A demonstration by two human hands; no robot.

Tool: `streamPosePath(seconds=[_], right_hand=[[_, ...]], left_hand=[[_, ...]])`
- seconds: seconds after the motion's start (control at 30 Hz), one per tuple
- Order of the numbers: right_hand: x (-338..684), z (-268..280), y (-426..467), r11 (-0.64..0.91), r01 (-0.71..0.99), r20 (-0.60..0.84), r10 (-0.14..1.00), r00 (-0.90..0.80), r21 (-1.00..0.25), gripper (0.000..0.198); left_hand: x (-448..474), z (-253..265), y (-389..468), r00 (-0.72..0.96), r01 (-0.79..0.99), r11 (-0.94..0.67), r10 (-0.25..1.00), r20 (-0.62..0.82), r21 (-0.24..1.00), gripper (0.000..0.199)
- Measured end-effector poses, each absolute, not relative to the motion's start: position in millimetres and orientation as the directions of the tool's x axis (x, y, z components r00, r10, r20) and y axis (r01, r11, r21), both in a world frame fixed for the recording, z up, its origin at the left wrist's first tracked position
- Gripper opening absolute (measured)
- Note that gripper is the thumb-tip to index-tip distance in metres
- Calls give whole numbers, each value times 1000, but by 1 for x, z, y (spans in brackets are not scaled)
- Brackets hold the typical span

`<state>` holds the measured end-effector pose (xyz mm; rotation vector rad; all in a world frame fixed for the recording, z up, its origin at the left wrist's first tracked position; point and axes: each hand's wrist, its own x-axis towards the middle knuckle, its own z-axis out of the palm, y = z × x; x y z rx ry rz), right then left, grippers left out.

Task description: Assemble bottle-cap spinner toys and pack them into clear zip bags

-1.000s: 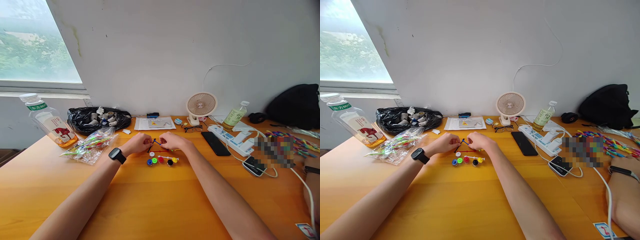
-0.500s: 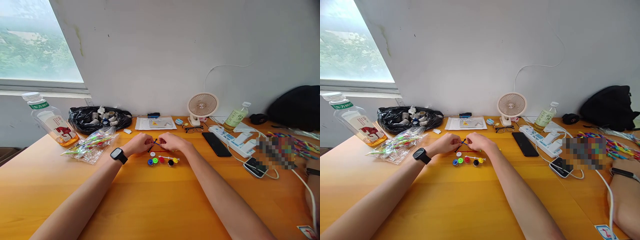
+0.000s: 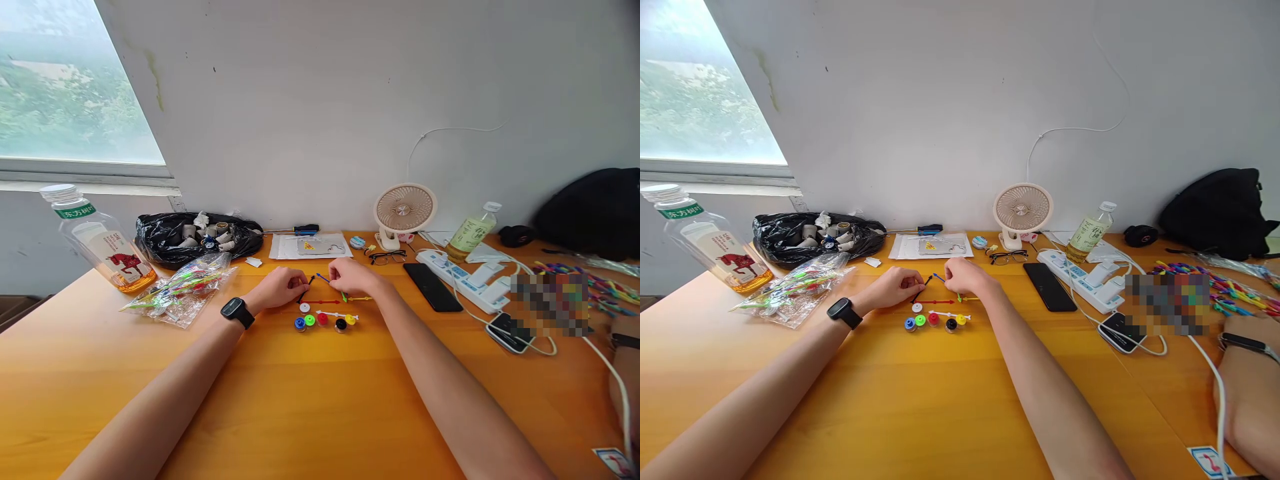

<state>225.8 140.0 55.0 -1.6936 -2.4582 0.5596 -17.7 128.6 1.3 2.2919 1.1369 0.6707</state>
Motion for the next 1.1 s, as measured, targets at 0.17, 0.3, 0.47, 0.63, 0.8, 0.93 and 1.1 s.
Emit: streamPosePath(seconds=[0.17,0.3,0.47,0.63,0.8,0.93,1.1], right_hand=[[227,53,145,326,850,-75,919,-388,-414,10],[232,59,146,345,810,-50,908,-417,-474,7],[245,70,144,348,763,-53,894,-445,-544,6],[253,65,131,344,726,-1,903,-429,-595,8],[256,46,110,277,536,56,919,-391,-798,22],[255,35,98,141,287,44,946,-321,-948,30],[243,17,97,110,177,71,975,-211,-978,30]], left_hand=[[-20,-8,131,453,534,-498,851,266,683,43],[-21,-12,133,447,504,-499,849,281,705,42],[-22,-15,135,495,484,-523,825,273,701,33],[-25,-19,140,515,510,-549,811,277,662,28],[-28,-10,141,567,505,-601,772,286,620,34],[-28,0,138,661,521,-665,711,240,535,32],[-34,0,141,633,558,-648,737,239,519,29]])
